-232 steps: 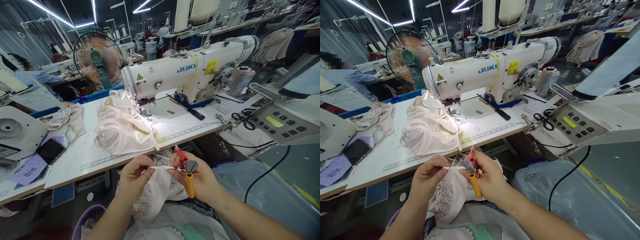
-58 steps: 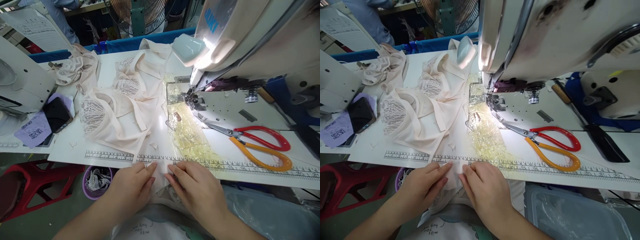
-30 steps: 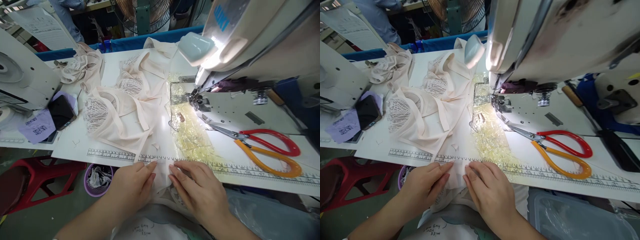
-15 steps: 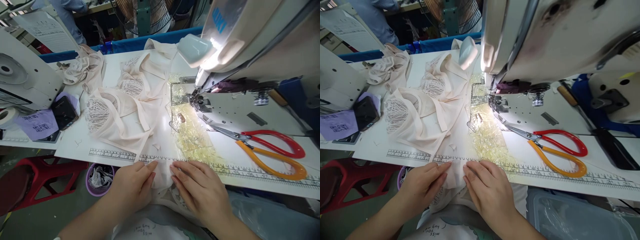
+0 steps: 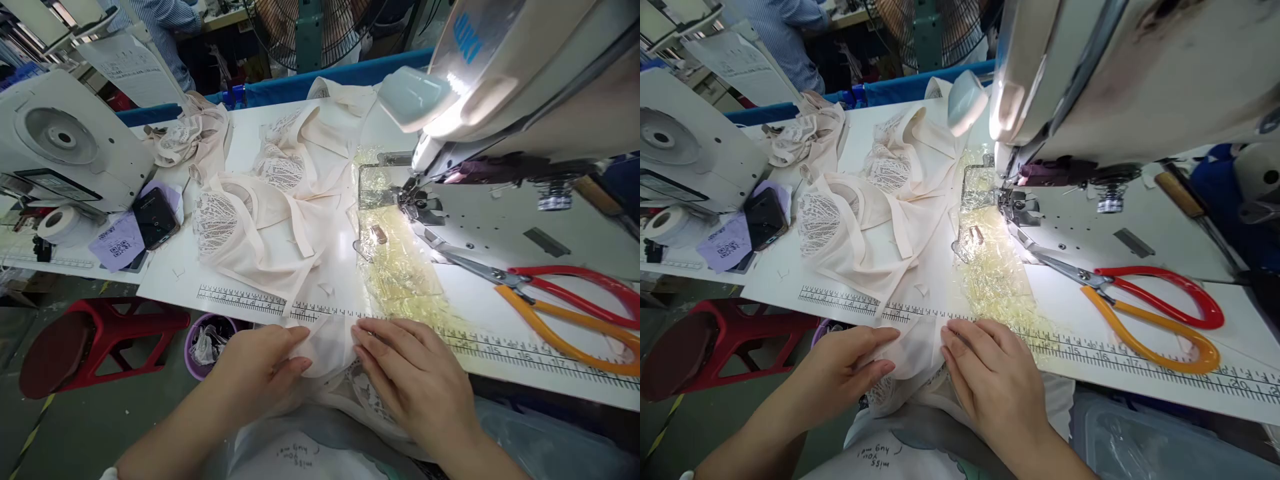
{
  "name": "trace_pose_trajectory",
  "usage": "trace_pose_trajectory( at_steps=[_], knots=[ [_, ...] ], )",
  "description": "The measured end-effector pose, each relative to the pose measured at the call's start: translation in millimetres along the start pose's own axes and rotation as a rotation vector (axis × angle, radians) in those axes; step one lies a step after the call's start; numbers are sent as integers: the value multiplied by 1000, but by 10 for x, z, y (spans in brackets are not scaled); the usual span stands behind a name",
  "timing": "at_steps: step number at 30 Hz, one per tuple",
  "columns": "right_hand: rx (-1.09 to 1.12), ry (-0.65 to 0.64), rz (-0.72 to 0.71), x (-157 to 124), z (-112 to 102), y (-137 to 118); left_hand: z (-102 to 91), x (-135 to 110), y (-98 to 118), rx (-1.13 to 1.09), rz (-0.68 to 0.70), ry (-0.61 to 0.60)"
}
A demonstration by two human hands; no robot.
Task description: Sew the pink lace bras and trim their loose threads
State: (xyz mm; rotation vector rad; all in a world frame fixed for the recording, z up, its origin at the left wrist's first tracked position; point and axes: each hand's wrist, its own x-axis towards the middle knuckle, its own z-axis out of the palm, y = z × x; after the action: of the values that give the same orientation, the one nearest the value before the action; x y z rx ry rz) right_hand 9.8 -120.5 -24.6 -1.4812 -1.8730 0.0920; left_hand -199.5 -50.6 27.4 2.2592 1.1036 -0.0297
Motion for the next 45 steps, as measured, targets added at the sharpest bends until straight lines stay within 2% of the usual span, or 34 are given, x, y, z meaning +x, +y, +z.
trace_pose_trajectory(
  at_steps=[5,7,18,25,32,34,41,45],
  knots=[
    [0,-2,-7,10,10,12,7,53,69,241,19,-114],
    [-5,4,-8,7,13,19,11,59,80,253,23,-151],
    [-11,22,-49,-23,31,49,28,62,127,266,37,-161],
    [-5,31,-56,-13,15,46,60,103,173,525,95,-7],
    [9,17,-28,-11,10,30,240,102,62,624,377,304],
    [15,15,-25,-10,7,23,260,98,32,610,406,312],
    [13,9,-17,-9,-7,5,275,110,5,552,365,307],
    [18,-7,-20,-22,-12,6,291,109,1,523,334,260]
  ],
)
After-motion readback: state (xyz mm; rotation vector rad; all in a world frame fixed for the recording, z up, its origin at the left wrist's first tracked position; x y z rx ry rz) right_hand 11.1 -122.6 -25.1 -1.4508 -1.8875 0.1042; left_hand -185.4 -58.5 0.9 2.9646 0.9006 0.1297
